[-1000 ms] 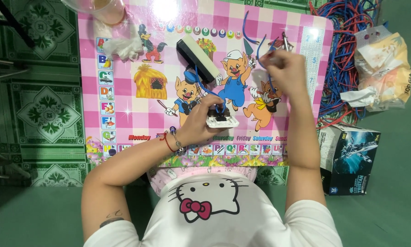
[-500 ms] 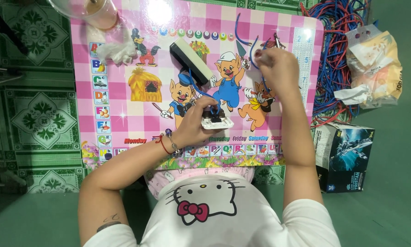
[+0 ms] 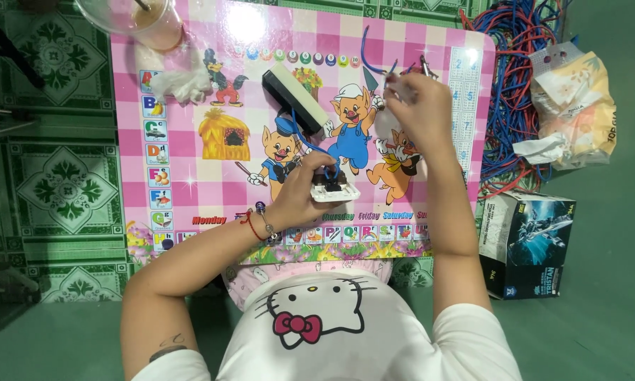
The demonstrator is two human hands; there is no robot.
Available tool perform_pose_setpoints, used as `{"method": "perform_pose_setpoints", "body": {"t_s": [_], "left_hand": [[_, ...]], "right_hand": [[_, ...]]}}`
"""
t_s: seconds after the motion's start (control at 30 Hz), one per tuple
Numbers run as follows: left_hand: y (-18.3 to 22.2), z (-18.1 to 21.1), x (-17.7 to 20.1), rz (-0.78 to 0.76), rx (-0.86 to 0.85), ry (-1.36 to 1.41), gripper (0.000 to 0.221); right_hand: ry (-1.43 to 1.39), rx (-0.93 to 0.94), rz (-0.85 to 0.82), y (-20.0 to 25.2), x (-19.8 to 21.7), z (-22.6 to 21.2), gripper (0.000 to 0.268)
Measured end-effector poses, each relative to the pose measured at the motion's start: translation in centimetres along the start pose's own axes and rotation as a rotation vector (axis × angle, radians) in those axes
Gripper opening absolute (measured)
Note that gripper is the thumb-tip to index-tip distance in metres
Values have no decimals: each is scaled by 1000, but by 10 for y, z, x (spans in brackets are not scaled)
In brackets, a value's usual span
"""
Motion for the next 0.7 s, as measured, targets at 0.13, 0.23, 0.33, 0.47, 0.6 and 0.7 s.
{"method": "perform_pose_setpoints", "body": {"t_s": [0.13,0.23,0.33,0.47,0.6,0.7], "left_hand": [[0,-3,0,5,-2,5,60],[-3,2,0,2,-6,6,61],[-4,6,1,13,-10,-7,60],[-4,5,4,13,13,-5,61],[-2,1,1,12,11,13,60],[-3,4,3,18,9,14,59]], "right_hand": [[-214,27,-39,21,27,-48,21],[-442,145,-313,37,25,-110,16],[-494,124,-537,47,-2,-115,16],[-523,102,-684,53,-31,-99,13],[-554,75,-765,57,-42,-84,14],[-569,90,-767,53,-37,-96,14]]}}
Point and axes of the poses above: each hand's wrist, its own y-axis away from the middle knuckle, its own x-axis out of the back of the hand, z = x × y, the point moved 7 cm from there along -y, towards the middle knuckle, and after that the axes turned 2 degrees about x, right-handed, at the moved point
